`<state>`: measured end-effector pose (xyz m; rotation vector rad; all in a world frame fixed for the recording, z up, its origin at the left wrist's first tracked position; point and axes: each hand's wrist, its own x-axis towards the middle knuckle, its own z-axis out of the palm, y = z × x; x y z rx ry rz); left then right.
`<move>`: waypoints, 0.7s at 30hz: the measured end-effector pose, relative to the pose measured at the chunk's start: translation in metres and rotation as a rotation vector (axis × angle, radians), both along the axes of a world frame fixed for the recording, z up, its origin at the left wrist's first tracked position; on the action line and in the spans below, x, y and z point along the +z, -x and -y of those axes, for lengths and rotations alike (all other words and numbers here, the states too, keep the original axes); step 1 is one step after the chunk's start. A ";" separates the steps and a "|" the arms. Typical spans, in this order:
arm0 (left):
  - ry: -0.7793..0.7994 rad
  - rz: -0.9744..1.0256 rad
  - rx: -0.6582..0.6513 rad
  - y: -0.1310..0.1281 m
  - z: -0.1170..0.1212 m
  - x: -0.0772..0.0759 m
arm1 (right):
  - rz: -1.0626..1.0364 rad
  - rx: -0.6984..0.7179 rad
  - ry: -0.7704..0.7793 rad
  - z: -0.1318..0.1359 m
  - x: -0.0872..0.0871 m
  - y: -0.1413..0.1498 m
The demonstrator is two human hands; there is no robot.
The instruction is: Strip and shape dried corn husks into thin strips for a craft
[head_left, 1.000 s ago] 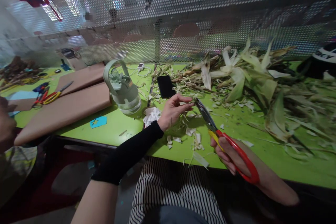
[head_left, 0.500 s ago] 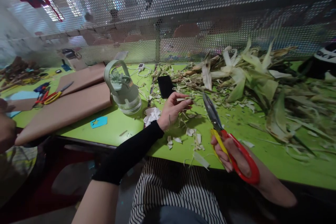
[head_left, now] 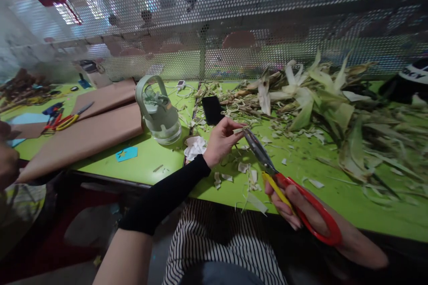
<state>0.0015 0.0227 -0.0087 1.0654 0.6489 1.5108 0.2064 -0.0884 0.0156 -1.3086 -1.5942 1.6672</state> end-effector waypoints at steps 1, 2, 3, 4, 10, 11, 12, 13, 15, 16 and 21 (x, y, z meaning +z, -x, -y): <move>0.005 -0.006 0.001 0.000 0.000 0.000 | -0.020 0.005 0.010 -0.001 -0.002 -0.001; 0.011 -0.010 0.004 0.000 -0.001 -0.001 | -0.040 0.009 0.022 -0.002 -0.004 -0.001; 0.017 -0.011 0.007 0.000 -0.001 -0.001 | -0.063 0.011 0.032 -0.003 -0.007 -0.002; 0.019 -0.008 0.008 0.000 -0.001 -0.001 | -0.085 0.012 0.040 -0.005 -0.009 -0.003; 0.012 -0.001 0.004 0.000 -0.001 -0.002 | -0.271 0.081 0.149 -0.010 -0.010 -0.004; 0.008 0.002 0.002 0.000 -0.001 -0.003 | -0.301 0.089 0.170 -0.011 -0.008 -0.003; -0.001 0.009 -0.001 0.000 -0.001 -0.004 | -0.325 0.094 0.186 -0.012 -0.007 -0.003; -0.012 0.019 -0.003 -0.001 -0.002 -0.005 | -0.344 0.096 0.198 -0.012 -0.005 -0.002; -0.031 0.042 -0.009 -0.001 -0.002 -0.006 | -0.366 0.093 0.217 -0.012 -0.002 -0.002; -0.034 0.050 -0.012 -0.001 -0.002 -0.006 | -0.371 0.090 0.226 -0.012 -0.001 -0.001; 0.027 0.037 -0.025 0.000 0.000 -0.001 | -0.385 0.070 0.256 -0.011 -0.002 0.000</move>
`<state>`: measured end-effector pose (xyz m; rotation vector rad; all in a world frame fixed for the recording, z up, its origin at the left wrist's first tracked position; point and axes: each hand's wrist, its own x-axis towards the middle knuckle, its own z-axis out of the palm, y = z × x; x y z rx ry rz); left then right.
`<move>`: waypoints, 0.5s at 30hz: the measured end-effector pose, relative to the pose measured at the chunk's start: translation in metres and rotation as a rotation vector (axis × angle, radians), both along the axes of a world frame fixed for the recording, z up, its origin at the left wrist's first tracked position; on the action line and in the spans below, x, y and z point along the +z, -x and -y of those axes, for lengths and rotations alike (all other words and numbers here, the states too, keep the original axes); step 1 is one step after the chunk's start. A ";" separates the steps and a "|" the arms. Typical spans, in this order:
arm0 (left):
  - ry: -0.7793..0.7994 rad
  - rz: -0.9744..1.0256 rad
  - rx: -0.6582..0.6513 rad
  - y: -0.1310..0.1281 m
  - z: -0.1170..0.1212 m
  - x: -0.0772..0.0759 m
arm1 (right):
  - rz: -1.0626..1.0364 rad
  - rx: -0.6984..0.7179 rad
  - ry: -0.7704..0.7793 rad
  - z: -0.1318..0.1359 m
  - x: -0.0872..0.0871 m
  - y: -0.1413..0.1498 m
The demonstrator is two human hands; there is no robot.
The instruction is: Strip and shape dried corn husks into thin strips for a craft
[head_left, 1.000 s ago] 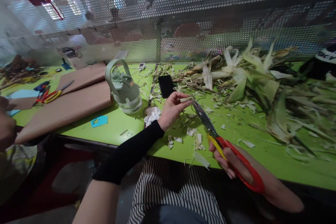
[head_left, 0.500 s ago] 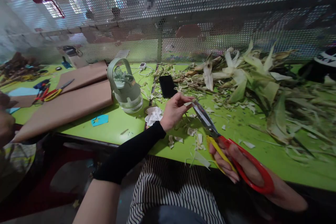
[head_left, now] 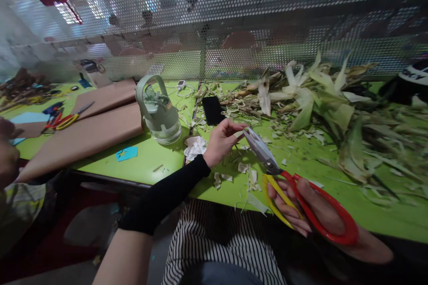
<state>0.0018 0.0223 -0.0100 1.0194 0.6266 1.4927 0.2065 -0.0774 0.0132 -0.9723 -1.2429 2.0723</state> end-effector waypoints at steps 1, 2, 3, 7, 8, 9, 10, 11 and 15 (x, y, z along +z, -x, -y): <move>0.013 -0.006 0.005 0.000 0.001 0.001 | 0.003 -0.002 0.008 0.000 -0.001 0.000; 0.021 -0.010 0.011 0.000 0.001 0.003 | 0.011 -0.004 0.017 0.000 -0.002 0.000; 0.025 -0.012 0.017 0.000 0.001 0.003 | 0.020 -0.008 0.027 0.000 -0.002 -0.001; 0.026 -0.002 0.038 -0.002 0.001 0.004 | 0.074 -0.028 0.057 -0.001 -0.002 0.000; 0.028 -0.001 0.045 -0.003 0.001 0.003 | 0.085 -0.032 0.061 -0.002 -0.001 0.001; 0.031 -0.003 0.053 -0.003 0.002 0.003 | 0.092 -0.035 0.063 -0.002 0.000 0.001; 0.032 -0.007 0.059 -0.004 0.002 0.003 | 0.097 -0.040 0.064 -0.001 0.001 0.001; 0.032 -0.014 0.063 -0.004 0.002 0.003 | 0.103 -0.051 0.067 -0.001 0.002 0.002; 0.027 -0.040 0.063 -0.005 0.002 0.002 | 0.112 -0.061 0.099 0.001 0.003 0.001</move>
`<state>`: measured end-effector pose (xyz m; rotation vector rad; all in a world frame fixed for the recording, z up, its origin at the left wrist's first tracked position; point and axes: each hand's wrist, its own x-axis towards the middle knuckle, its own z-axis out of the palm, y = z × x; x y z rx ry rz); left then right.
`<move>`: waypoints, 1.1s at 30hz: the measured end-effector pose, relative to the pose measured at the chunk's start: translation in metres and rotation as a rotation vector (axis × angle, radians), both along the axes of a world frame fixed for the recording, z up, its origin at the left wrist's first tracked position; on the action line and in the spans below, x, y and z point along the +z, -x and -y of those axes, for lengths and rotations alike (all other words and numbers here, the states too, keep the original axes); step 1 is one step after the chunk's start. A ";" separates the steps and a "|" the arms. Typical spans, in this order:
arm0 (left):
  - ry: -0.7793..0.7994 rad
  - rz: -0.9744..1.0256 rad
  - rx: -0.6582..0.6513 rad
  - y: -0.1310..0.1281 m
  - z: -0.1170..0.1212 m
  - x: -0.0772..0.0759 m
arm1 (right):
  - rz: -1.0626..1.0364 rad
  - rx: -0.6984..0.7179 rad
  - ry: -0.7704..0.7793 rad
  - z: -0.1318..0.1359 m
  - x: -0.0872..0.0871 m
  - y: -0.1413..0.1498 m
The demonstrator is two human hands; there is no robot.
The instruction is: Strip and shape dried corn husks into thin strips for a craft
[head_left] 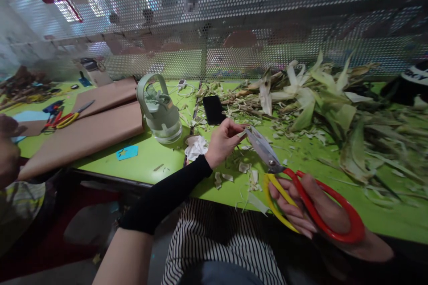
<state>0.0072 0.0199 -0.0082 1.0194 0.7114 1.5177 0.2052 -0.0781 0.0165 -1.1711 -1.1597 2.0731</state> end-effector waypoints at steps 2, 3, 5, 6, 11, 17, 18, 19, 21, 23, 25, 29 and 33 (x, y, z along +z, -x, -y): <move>-0.013 -0.014 0.002 0.000 0.000 -0.001 | 0.000 -0.005 0.003 0.000 0.000 0.000; -0.024 -0.025 0.006 0.000 0.001 -0.002 | -0.001 -0.002 -0.001 0.000 0.000 0.000; -0.044 -0.064 0.021 0.000 0.001 -0.003 | -0.002 0.016 -0.007 -0.001 0.000 0.000; -0.053 -0.094 0.030 0.001 0.002 -0.004 | -0.004 0.018 -0.009 -0.001 0.000 0.001; -0.120 -0.263 0.076 0.006 0.006 -0.001 | 0.019 0.014 -0.012 0.000 0.001 0.001; -0.182 -0.402 0.073 0.007 0.006 -0.002 | 0.066 0.009 -0.100 0.003 -0.003 -0.001; -0.187 -0.423 0.075 0.007 0.006 -0.003 | 0.080 0.004 -0.103 0.003 -0.004 -0.001; -0.191 -0.438 0.079 0.007 0.005 -0.003 | 0.098 0.004 -0.103 0.003 -0.005 -0.001; -0.192 -0.454 0.078 0.006 0.005 -0.003 | 0.149 -0.005 -0.107 0.004 -0.005 -0.001; -0.185 -0.458 0.067 0.006 0.005 -0.003 | 0.223 -0.026 -0.124 0.005 -0.004 -0.002; -0.173 -0.452 0.058 0.006 0.005 -0.003 | 0.315 -0.052 -0.152 0.006 -0.004 -0.004; -0.137 -0.390 0.037 0.004 0.006 -0.003 | 0.393 -0.049 -0.174 0.006 -0.006 -0.007; -0.020 -0.220 -0.024 0.004 0.004 0.001 | 0.310 -0.067 -0.165 0.003 -0.005 -0.010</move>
